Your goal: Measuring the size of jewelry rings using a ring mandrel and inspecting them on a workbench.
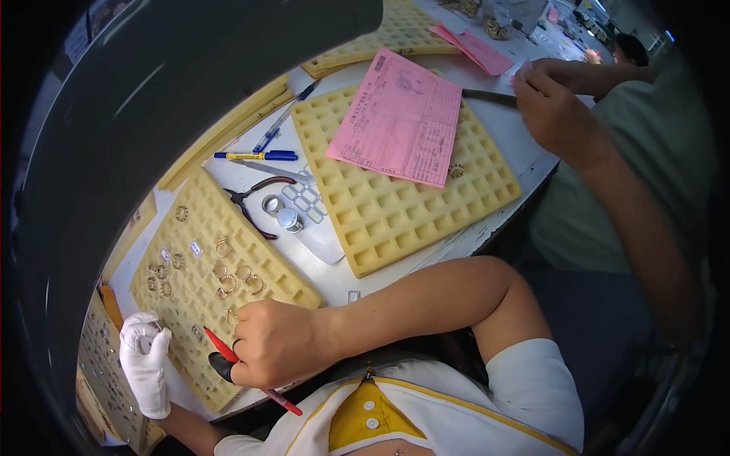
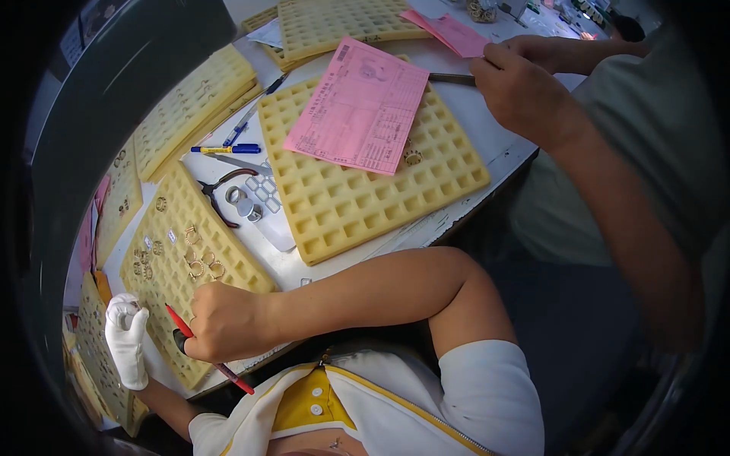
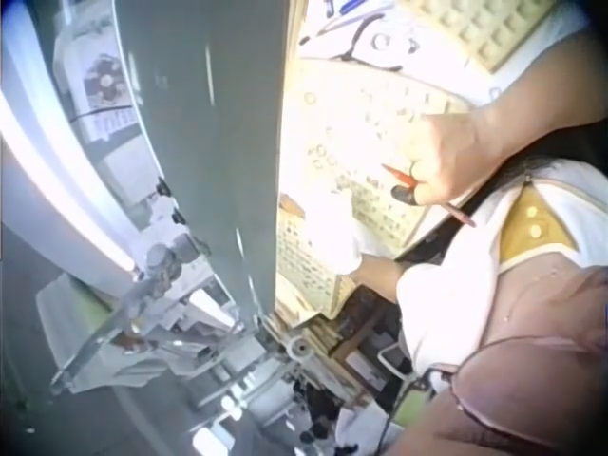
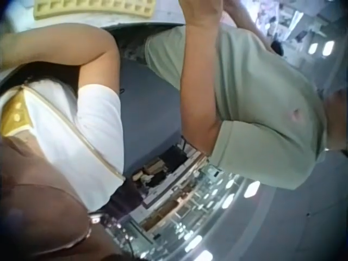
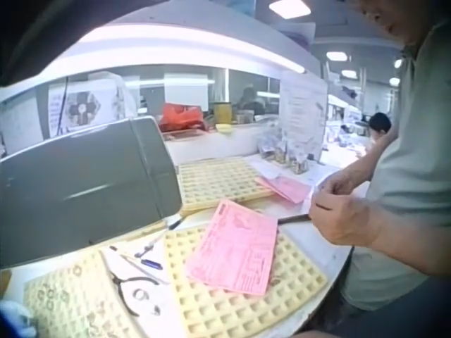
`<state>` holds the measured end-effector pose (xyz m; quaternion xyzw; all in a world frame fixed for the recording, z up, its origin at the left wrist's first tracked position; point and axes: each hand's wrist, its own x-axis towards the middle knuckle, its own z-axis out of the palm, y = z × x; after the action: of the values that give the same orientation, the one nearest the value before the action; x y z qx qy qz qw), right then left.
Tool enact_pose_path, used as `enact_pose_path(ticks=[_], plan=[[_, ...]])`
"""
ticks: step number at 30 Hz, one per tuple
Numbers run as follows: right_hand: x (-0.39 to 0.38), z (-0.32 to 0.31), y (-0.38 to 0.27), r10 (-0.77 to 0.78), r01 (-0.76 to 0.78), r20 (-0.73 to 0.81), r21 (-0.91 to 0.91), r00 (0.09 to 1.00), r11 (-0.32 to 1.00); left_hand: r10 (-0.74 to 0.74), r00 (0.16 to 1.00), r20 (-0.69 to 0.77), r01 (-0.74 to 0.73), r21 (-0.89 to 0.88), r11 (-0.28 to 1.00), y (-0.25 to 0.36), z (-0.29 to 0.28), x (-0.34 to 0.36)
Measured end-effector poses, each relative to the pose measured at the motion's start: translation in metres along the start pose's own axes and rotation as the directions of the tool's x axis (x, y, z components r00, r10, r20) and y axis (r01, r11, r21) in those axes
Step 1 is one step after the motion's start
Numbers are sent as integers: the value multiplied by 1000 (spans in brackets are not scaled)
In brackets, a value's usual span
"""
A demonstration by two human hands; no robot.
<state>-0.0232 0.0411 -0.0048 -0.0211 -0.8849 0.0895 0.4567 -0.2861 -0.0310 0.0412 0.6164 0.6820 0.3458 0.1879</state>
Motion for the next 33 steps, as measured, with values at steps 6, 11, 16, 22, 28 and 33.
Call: enact_pose_path(ticks=[6,11,16,22,28,33], plan=[[3,-1,2,-22,20,-60,-41,998,999,119,983,139,-137,127,982,-2,-1,-9],[19,-28,23,234,-217,-121,136,965,967,93,982,166,-111,104,988,-5,3,-11],[23,-63,59,794,-418,161,899,586,126,164,968,187,-187,110,976,-6,10,-7],[6,-93,119,955,77,75,992,286,-101,146,970,194,-179,165,970,-8,8,-9],[-12,-97,148,991,215,130,969,-11,-124,165,961,223,-197,129,972,-10,9,-7],[-17,-91,154,990,232,124,967,-71,-104,170,961,217,-203,136,970,-11,8,-7]])
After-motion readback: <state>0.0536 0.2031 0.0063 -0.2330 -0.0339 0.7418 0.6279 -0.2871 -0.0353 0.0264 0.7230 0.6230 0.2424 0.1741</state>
